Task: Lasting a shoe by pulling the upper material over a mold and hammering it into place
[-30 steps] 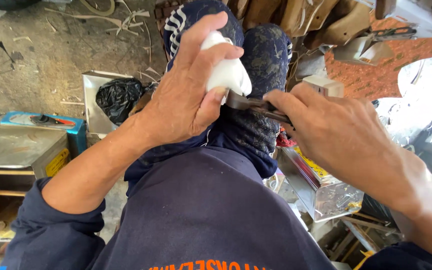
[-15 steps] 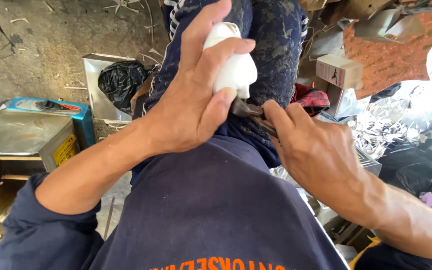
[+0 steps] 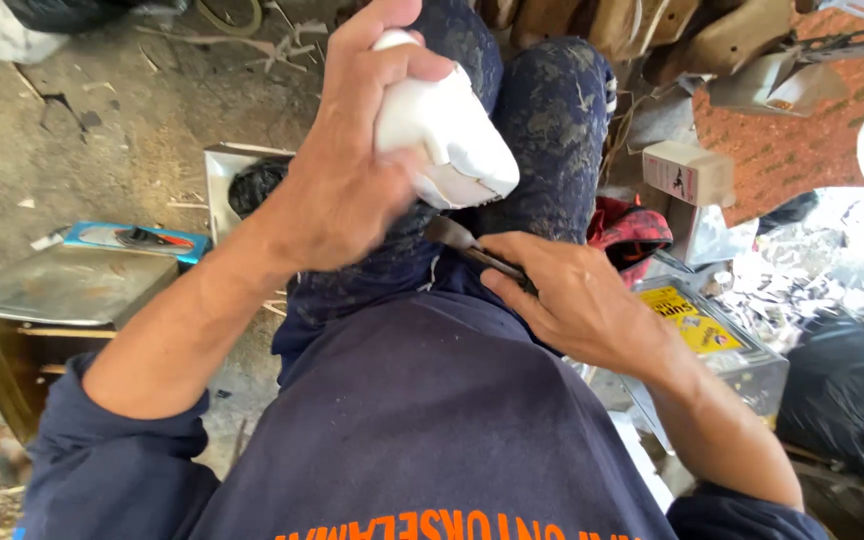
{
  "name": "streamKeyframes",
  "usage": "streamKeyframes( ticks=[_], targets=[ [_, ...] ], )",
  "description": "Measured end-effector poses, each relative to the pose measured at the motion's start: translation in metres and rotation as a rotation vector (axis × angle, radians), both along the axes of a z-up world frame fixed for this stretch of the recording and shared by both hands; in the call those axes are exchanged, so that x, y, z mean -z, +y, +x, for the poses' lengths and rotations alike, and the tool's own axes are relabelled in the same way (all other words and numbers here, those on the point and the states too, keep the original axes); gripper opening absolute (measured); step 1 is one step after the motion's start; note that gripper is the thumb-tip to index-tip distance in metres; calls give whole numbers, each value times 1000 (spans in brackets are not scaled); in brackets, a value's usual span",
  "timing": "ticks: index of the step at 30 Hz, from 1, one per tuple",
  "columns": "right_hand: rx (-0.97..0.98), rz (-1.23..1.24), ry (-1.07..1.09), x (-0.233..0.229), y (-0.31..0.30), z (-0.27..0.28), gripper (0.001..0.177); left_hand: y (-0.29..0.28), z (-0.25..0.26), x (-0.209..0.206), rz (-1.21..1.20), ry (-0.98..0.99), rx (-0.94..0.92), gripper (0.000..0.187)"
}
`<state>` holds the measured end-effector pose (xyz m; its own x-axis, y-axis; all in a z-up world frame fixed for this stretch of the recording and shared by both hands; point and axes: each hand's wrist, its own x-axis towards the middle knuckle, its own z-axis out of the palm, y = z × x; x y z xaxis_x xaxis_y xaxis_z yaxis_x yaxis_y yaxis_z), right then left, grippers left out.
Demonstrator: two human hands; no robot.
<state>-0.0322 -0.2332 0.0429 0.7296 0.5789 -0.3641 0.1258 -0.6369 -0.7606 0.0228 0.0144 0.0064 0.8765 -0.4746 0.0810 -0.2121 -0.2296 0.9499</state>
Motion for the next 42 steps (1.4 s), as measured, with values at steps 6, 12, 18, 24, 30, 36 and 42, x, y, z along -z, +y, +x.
streamKeyframes(
  ticks=[6,12,18,24,30,36,42],
  targets=[
    [129,38,198,1,1,4,26,0,-2,2,258,-286,-131,65],
    [23,154,262,-5,1,25,35,1,2,-5,207,-218,-30,59],
    [-14,262,358,-3,-4,44,41,-3,13,6,-107,-70,-35,60],
    [428,638,1041,-7,2,15,48,-13,24,21,-546,385,-105,37],
    [527,797,1214,-45,-4,12,53,-25,13,15,-522,398,-126,35],
    [69,-193,315,-79,3,11,43,-29,6,4,-449,356,-94,41],
    [165,-163,287,-47,20,1,41,-21,10,18,-502,429,-151,43]
  ],
)
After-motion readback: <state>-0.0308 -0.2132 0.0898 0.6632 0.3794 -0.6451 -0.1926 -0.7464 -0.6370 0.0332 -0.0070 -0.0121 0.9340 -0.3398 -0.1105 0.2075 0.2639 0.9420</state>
